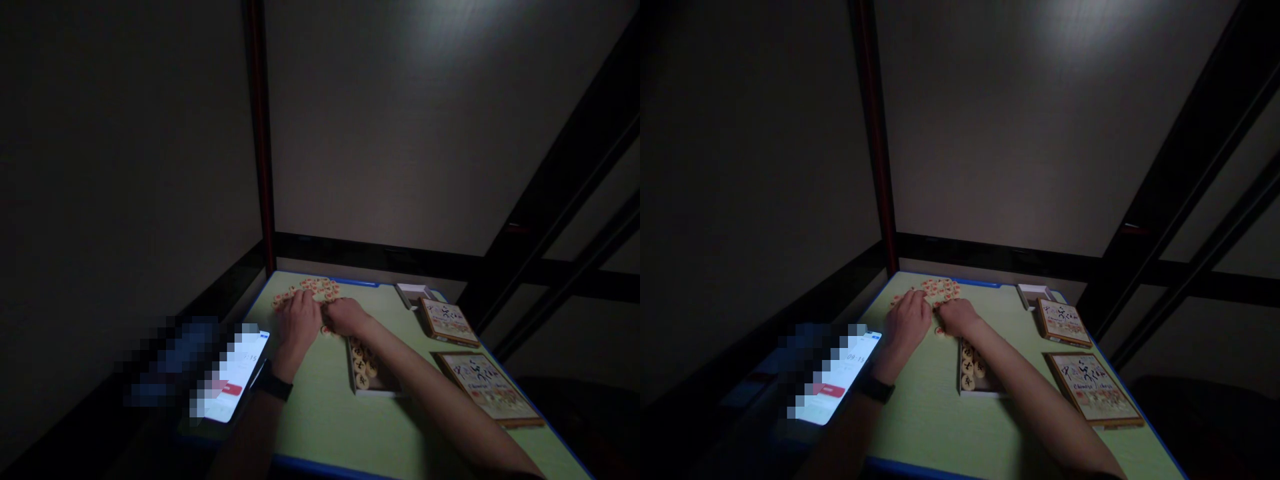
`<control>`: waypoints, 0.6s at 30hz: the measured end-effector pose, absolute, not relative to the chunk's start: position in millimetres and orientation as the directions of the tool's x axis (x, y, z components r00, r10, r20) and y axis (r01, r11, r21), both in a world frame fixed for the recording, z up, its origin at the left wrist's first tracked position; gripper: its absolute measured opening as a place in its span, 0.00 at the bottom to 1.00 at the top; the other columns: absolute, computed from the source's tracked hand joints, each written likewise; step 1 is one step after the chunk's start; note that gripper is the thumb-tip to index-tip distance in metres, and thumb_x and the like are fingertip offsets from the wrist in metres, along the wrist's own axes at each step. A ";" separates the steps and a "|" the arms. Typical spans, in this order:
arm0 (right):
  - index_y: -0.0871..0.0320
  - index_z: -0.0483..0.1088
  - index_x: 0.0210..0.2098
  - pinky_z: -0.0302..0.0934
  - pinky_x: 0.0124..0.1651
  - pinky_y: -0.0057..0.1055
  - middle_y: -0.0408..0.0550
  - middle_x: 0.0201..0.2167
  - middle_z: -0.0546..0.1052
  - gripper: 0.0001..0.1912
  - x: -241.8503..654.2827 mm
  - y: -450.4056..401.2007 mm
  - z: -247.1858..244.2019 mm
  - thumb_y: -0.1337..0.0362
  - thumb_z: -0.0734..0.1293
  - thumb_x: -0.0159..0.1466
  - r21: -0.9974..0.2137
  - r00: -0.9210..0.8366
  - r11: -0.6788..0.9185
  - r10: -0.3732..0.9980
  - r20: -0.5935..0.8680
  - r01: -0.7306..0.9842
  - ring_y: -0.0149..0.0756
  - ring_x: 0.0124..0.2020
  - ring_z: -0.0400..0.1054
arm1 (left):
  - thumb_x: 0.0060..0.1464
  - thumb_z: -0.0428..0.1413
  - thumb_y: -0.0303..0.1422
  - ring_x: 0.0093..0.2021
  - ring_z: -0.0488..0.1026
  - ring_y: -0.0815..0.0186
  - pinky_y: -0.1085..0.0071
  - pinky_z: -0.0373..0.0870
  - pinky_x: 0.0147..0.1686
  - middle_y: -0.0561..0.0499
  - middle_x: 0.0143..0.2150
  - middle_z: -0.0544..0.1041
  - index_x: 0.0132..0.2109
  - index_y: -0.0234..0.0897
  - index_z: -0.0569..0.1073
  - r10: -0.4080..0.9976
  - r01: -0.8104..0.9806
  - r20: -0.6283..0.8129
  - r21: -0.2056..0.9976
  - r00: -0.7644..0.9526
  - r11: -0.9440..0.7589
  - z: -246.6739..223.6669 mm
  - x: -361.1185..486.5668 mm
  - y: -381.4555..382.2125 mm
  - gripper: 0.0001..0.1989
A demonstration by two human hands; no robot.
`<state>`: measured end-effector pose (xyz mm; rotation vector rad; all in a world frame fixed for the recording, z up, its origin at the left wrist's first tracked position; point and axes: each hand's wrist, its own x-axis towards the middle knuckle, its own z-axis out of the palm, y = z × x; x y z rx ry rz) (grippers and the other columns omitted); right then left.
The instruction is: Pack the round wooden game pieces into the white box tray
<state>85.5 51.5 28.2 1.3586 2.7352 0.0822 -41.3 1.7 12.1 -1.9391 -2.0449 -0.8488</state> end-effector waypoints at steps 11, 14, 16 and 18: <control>0.62 0.77 0.39 0.59 0.34 0.24 0.47 0.33 0.81 0.13 108.7 74.3 43.9 0.76 0.64 0.57 -0.217 -0.663 0.655 0.747 0.043 0.724 0.31 0.31 0.71 | 0.54 0.47 0.28 0.29 0.72 0.62 0.67 0.67 0.30 0.48 0.27 0.74 0.36 0.36 0.73 0.357 0.669 0.847 0.001 0.395 -0.743 -14.9 -0.2 -32.4 0.09; 0.61 0.77 0.40 0.59 0.34 0.24 0.44 0.31 0.80 0.16 100.7 81.8 41.9 0.78 0.64 0.55 -0.267 -0.665 0.656 0.744 0.071 0.706 0.31 0.30 0.71 | 0.53 0.47 0.29 0.27 0.71 0.62 0.66 0.67 0.28 0.48 0.26 0.73 0.34 0.36 0.72 0.312 0.615 0.873 0.017 0.375 -0.788 -12.0 2.8 -37.1 0.09; 0.61 0.77 0.40 0.58 0.35 0.24 0.44 0.31 0.80 0.16 89.2 88.5 37.8 0.78 0.65 0.55 -0.276 -0.668 0.662 0.739 0.089 0.697 0.31 0.32 0.71 | 0.52 0.47 0.31 0.26 0.71 0.62 0.66 0.66 0.27 0.47 0.25 0.73 0.32 0.36 0.72 0.278 0.588 0.894 0.022 0.350 -0.809 -10.5 3.6 -37.7 0.09; 0.60 0.77 0.40 0.58 0.37 0.24 0.45 0.33 0.80 0.15 75.4 95.6 32.1 0.77 0.66 0.55 -0.267 -0.675 0.673 0.731 0.097 0.690 0.32 0.34 0.72 | 0.51 0.48 0.31 0.25 0.70 0.63 0.65 0.66 0.27 0.47 0.24 0.73 0.31 0.37 0.71 0.260 0.587 0.908 0.020 0.328 -0.810 -10.4 4.0 -36.9 0.08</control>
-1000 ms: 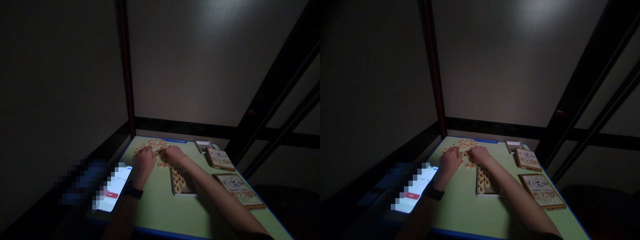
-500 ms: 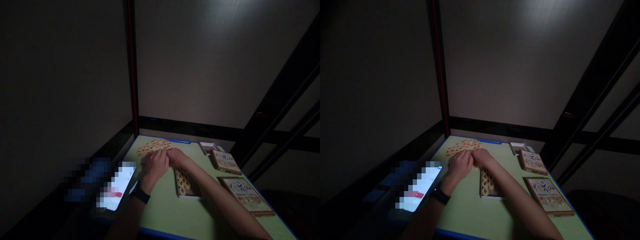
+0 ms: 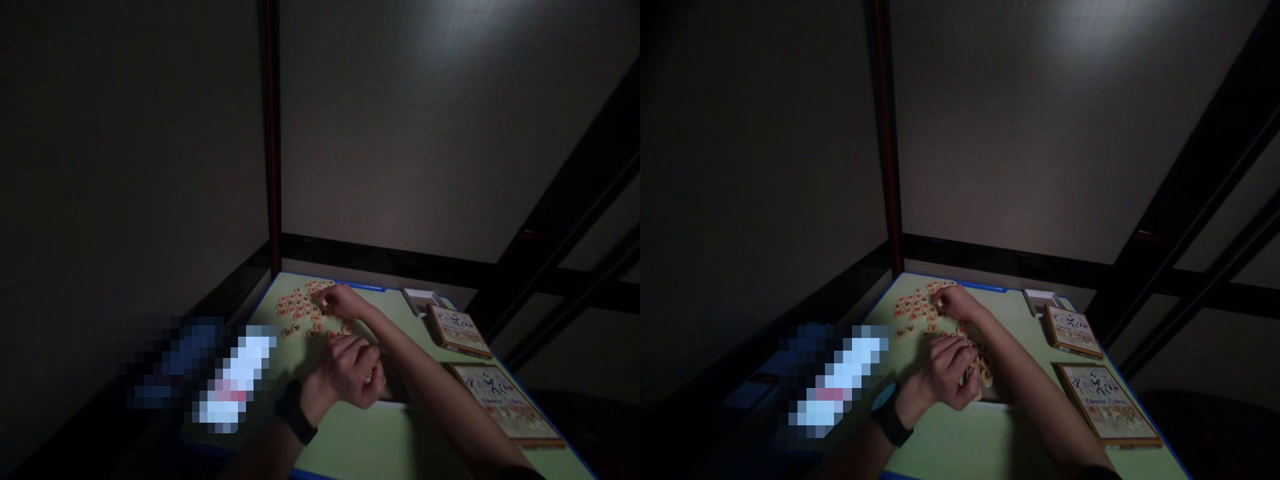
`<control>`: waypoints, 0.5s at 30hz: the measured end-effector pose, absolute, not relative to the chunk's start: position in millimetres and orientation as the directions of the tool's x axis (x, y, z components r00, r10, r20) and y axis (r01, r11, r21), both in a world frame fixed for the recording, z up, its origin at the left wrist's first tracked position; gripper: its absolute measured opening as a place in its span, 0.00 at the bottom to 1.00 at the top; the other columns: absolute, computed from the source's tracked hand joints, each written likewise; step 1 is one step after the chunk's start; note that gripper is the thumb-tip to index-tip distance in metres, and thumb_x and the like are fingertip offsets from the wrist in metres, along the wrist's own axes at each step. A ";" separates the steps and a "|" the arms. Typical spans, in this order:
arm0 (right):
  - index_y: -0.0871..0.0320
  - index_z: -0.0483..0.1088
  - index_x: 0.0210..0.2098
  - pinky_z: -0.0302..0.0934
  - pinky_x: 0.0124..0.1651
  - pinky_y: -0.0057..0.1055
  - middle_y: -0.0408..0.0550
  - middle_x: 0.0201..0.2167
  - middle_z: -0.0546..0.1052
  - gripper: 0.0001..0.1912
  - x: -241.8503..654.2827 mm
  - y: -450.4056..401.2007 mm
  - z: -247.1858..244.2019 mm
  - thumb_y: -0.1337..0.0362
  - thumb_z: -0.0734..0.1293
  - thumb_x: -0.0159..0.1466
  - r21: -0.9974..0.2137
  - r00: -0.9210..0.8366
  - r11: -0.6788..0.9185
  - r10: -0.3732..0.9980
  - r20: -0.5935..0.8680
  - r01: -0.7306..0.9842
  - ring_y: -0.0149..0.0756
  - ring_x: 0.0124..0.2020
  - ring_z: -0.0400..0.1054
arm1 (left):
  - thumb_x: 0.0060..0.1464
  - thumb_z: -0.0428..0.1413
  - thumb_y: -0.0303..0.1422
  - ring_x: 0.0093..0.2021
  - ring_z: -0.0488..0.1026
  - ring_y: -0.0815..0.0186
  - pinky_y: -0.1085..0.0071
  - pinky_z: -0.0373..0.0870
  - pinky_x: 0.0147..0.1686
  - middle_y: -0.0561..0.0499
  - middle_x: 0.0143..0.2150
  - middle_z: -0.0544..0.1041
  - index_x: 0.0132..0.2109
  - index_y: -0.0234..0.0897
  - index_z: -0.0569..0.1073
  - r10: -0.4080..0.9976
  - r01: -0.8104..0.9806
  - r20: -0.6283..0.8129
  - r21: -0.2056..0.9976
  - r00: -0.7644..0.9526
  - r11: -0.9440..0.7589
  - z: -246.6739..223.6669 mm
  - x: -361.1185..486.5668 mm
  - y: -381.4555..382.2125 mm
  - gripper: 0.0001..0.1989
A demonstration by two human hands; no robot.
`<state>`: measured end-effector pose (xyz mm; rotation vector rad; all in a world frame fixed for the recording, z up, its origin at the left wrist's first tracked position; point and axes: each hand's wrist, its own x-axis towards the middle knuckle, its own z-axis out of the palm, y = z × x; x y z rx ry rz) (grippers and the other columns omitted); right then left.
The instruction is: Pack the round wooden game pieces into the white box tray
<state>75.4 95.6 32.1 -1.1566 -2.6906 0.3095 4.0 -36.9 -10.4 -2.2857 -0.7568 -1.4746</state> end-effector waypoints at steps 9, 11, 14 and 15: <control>0.57 0.75 0.38 0.57 0.38 0.27 0.50 0.36 0.81 0.11 42.0 111.4 11.9 0.71 0.67 0.56 -0.121 -0.703 0.698 0.711 -0.002 0.706 0.39 0.39 0.73 | 0.51 0.48 0.31 0.24 0.69 0.62 0.66 0.65 0.27 0.48 0.22 0.70 0.29 0.38 0.70 0.290 0.590 0.899 0.043 0.330 -0.806 -12.7 3.5 -34.4 0.07; 0.58 0.74 0.39 0.58 0.39 0.29 0.54 0.40 0.80 0.10 39.1 109.9 10.6 0.70 0.65 0.59 -0.097 -0.691 0.687 0.723 -0.005 0.720 0.42 0.42 0.73 | 0.51 0.48 0.30 0.24 0.69 0.63 0.66 0.64 0.26 0.49 0.22 0.70 0.29 0.38 0.70 0.303 0.603 0.896 0.050 0.325 -0.796 -13.7 3.2 -34.2 0.07; 0.61 0.70 0.45 0.58 0.42 0.31 0.60 0.43 0.79 0.11 37.6 105.3 12.0 0.69 0.62 0.64 -0.094 -0.670 0.669 0.742 0.021 0.738 0.44 0.45 0.72 | 0.52 0.50 0.30 0.26 0.71 0.62 0.66 0.65 0.29 0.48 0.24 0.72 0.30 0.39 0.69 0.357 0.648 0.896 0.110 0.263 -0.754 -14.6 1.3 -33.2 0.05; 0.62 0.69 0.47 0.58 0.43 0.31 0.60 0.43 0.79 0.12 38.9 103.6 13.7 0.69 0.62 0.64 -0.102 -0.662 0.662 0.748 0.037 0.743 0.44 0.45 0.72 | 0.52 0.50 0.31 0.27 0.71 0.62 0.66 0.65 0.29 0.49 0.24 0.72 0.30 0.39 0.68 0.391 0.661 0.891 0.151 0.231 -0.735 -14.4 0.1 -32.0 0.05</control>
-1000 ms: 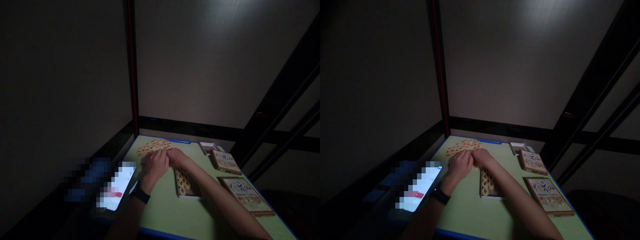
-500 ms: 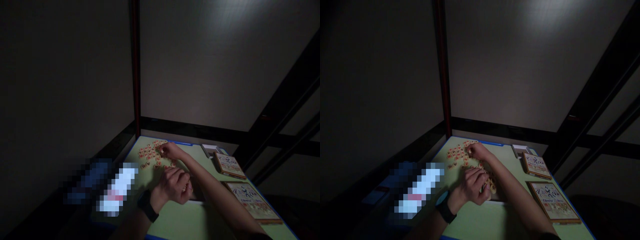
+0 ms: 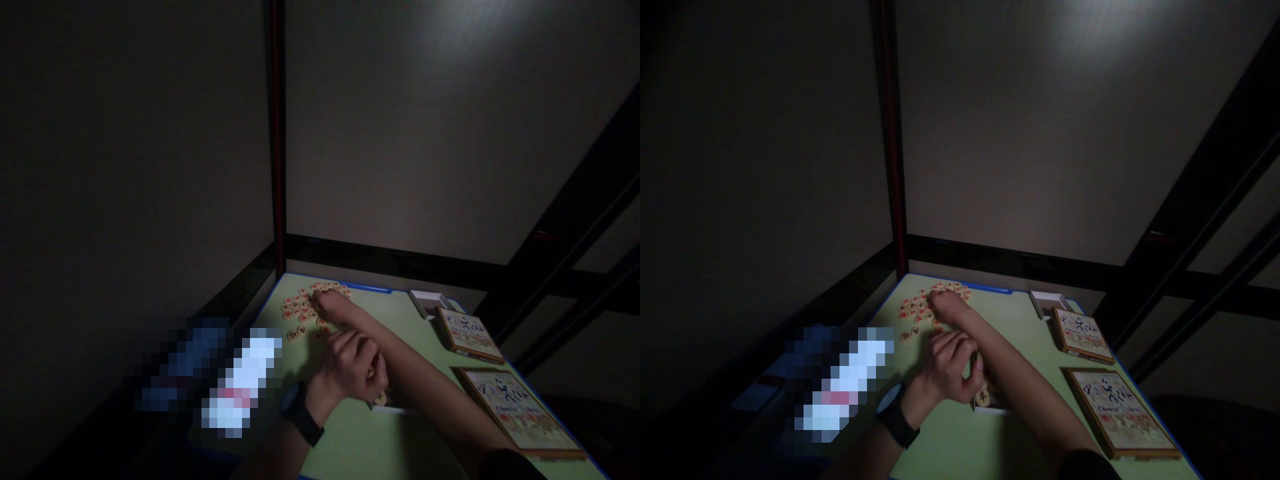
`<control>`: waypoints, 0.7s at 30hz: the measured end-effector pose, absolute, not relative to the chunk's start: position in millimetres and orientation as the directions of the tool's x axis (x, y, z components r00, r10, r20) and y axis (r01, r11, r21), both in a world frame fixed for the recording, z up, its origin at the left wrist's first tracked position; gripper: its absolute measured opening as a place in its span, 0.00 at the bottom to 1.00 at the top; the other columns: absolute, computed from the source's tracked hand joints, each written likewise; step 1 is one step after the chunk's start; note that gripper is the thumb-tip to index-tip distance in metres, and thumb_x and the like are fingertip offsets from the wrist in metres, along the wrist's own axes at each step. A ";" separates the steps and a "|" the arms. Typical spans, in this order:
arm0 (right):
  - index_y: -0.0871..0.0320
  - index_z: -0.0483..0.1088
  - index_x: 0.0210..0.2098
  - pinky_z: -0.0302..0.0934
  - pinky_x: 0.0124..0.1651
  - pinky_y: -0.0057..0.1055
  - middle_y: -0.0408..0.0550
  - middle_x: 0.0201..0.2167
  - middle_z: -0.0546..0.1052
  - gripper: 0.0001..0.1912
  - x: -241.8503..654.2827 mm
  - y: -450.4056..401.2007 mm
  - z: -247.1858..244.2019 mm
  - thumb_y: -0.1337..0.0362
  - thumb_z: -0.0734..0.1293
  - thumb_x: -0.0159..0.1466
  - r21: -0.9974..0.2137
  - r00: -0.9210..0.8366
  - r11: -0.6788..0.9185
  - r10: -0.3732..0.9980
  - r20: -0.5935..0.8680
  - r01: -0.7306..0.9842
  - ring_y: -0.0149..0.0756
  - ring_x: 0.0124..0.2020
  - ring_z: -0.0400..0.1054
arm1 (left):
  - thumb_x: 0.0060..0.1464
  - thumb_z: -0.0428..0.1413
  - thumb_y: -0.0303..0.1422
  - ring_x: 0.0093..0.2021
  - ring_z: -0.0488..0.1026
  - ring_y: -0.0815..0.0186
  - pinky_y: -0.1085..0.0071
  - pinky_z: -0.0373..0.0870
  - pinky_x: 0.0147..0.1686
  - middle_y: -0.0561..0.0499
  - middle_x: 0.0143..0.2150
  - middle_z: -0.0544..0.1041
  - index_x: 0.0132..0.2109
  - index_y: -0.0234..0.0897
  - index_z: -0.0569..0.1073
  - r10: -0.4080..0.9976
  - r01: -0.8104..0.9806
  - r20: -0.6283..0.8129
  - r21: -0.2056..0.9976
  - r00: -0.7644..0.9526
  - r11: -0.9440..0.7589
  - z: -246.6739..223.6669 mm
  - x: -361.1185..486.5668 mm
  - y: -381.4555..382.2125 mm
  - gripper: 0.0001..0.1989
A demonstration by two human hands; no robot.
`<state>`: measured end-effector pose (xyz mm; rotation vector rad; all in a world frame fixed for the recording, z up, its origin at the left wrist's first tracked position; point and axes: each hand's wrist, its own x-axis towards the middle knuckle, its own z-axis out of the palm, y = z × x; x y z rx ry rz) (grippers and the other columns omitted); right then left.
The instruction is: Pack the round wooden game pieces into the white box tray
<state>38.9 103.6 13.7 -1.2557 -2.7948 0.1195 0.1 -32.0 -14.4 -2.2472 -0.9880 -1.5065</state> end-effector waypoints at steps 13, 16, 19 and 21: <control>0.58 0.63 0.51 0.65 0.45 0.34 0.53 0.42 0.77 0.14 137.9 34.4 25.7 0.64 0.62 0.66 -0.491 -0.493 0.695 0.719 0.489 0.526 0.39 0.41 0.72 | 0.62 0.50 0.45 0.36 0.74 0.67 0.73 0.69 0.34 0.48 0.40 0.77 0.45 0.37 0.70 0.997 -0.269 0.011 0.963 -0.071 -0.029 -11.2 -5.1 13.8 0.15; 0.57 0.64 0.53 0.65 0.49 0.37 0.54 0.46 0.77 0.16 144.8 13.5 18.7 0.64 0.63 0.66 -0.453 -0.451 0.690 0.717 0.531 0.565 0.40 0.44 0.72 | 0.50 0.62 0.47 0.35 0.73 0.68 0.74 0.68 0.35 0.48 0.38 0.76 0.41 0.36 0.72 0.995 -0.495 0.029 0.869 0.094 0.022 -15.5 1.2 8.8 0.20; 0.57 0.68 0.51 0.66 0.49 0.37 0.54 0.46 0.77 0.14 149.9 1.5 17.7 0.65 0.64 0.65 -0.456 -0.393 0.682 0.716 0.577 0.572 0.40 0.44 0.72 | 0.44 0.67 0.43 0.34 0.71 0.70 0.74 0.68 0.36 0.51 0.36 0.74 0.38 0.36 0.72 0.984 -0.566 0.058 0.823 0.169 0.049 -16.4 4.5 4.1 0.19; 0.57 0.71 0.47 0.66 0.47 0.35 0.53 0.44 0.78 0.11 158.0 -4.7 21.9 0.66 0.64 0.65 -0.485 -0.353 0.677 0.718 0.600 0.554 0.40 0.43 0.73 | 0.45 0.67 0.42 0.34 0.70 0.71 0.74 0.68 0.36 0.52 0.35 0.74 0.37 0.36 0.73 0.978 -0.556 0.071 0.829 0.197 0.052 -15.4 4.6 2.0 0.18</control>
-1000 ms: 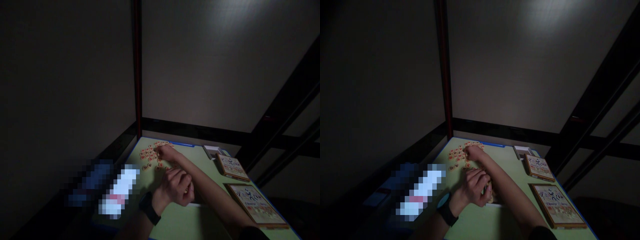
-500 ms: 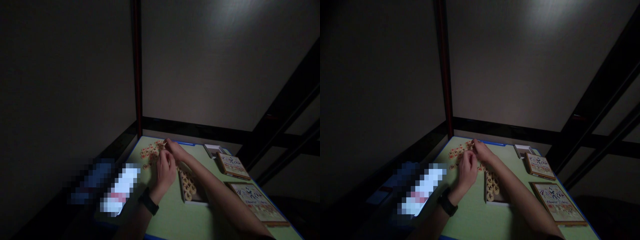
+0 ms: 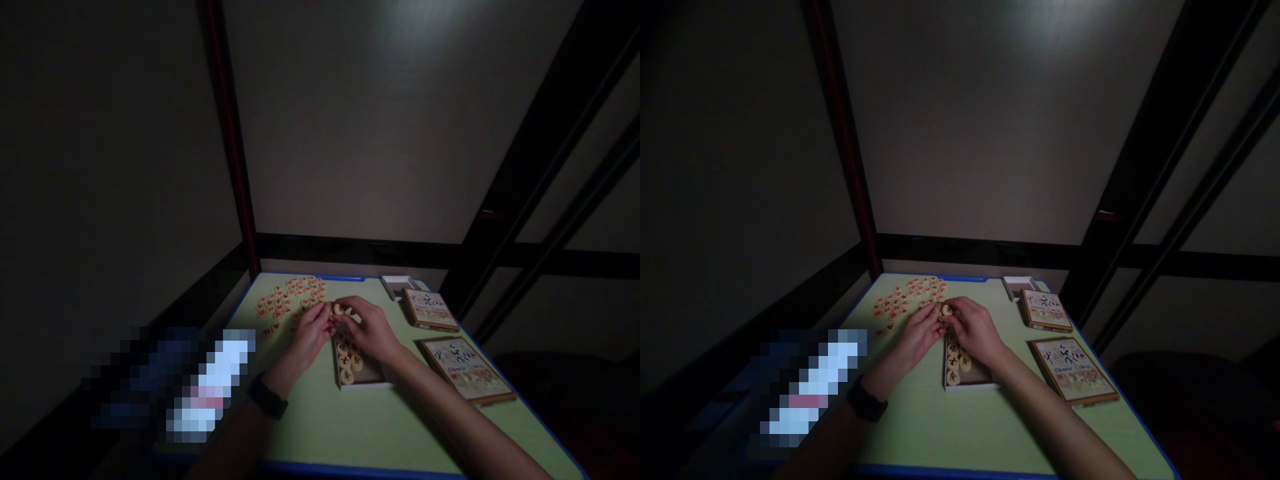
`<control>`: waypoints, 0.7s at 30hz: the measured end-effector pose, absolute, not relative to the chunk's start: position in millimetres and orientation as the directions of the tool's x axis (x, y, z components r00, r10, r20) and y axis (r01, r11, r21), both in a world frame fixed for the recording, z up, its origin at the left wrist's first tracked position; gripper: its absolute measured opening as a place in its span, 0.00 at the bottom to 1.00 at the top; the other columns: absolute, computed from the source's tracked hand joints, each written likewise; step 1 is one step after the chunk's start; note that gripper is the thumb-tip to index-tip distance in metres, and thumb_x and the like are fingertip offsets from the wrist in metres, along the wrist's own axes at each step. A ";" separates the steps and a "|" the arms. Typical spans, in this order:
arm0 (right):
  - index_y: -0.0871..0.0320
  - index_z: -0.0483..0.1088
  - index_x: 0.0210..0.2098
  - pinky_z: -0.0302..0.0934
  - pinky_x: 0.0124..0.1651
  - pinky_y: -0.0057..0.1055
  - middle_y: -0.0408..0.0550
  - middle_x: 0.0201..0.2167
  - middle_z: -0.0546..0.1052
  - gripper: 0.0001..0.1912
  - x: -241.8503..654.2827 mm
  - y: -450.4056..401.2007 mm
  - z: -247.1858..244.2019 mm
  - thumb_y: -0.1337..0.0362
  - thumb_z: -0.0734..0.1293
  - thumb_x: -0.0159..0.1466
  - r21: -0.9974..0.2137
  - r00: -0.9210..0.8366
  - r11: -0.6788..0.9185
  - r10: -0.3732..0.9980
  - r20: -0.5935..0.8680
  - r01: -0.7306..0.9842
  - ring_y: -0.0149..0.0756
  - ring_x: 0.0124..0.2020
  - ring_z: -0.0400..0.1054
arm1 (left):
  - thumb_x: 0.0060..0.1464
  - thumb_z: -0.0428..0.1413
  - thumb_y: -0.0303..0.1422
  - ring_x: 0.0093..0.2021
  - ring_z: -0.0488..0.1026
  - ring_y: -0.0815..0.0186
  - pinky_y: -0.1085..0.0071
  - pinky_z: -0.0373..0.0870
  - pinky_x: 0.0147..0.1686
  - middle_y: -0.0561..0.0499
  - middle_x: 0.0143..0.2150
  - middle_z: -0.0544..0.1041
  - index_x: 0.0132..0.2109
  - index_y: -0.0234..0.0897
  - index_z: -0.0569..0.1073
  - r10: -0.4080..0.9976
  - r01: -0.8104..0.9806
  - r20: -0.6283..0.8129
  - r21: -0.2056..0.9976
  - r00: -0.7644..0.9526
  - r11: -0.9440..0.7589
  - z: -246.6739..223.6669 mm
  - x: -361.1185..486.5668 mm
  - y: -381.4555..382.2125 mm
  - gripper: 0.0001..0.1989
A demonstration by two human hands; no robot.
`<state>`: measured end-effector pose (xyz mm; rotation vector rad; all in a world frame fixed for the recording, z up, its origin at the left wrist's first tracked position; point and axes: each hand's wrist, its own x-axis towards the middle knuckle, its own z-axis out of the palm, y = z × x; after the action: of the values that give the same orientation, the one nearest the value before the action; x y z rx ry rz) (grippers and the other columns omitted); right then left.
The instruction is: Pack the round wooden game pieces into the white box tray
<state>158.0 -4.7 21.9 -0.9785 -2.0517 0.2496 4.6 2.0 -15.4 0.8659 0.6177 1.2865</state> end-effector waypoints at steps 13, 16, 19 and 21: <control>0.57 0.78 0.35 0.60 0.35 0.26 0.43 0.30 0.79 0.13 222.9 -49.3 12.8 0.76 0.68 0.52 -0.601 -0.514 0.417 0.858 0.013 0.682 0.34 0.31 0.71 | 0.46 0.64 0.44 0.27 0.69 0.74 0.79 0.60 0.24 0.54 0.32 0.73 0.38 0.34 0.74 0.991 -0.195 0.011 0.981 0.131 0.015 -25.5 -1.1 9.8 0.18; 0.59 0.77 0.35 0.57 0.32 0.24 0.42 0.27 0.78 0.14 222.8 -46.1 13.2 0.78 0.68 0.51 -0.567 -0.516 0.408 0.856 -0.035 0.715 0.32 0.29 0.70 | 0.47 0.63 0.44 0.25 0.68 0.74 0.79 0.58 0.22 0.56 0.27 0.71 0.35 0.34 0.73 0.995 -0.147 0.020 0.989 0.101 -0.005 -28.8 -1.5 12.9 0.17; 0.59 0.77 0.36 0.57 0.32 0.24 0.43 0.30 0.79 0.16 221.6 -42.6 15.7 0.80 0.67 0.50 -0.535 -0.554 0.435 0.829 -0.076 0.724 0.33 0.31 0.71 | 0.47 0.63 0.43 0.24 0.69 0.73 0.79 0.58 0.21 0.56 0.26 0.70 0.33 0.34 0.73 0.995 -0.126 -0.009 0.992 0.102 0.021 -30.2 -1.8 13.9 0.15; 0.59 0.78 0.35 0.58 0.34 0.24 0.44 0.31 0.79 0.17 220.4 -41.1 17.0 0.81 0.66 0.50 -0.511 -0.578 0.458 0.810 -0.098 0.728 0.33 0.32 0.71 | 0.47 0.63 0.41 0.25 0.70 0.73 0.79 0.59 0.20 0.56 0.27 0.70 0.33 0.35 0.72 0.993 -0.124 -0.033 0.991 0.112 0.046 -30.4 -1.6 13.4 0.14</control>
<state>220.4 -41.1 17.0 -1.3526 -2.5428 0.7715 -1.6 13.4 -30.4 1.1379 1.0550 1.1568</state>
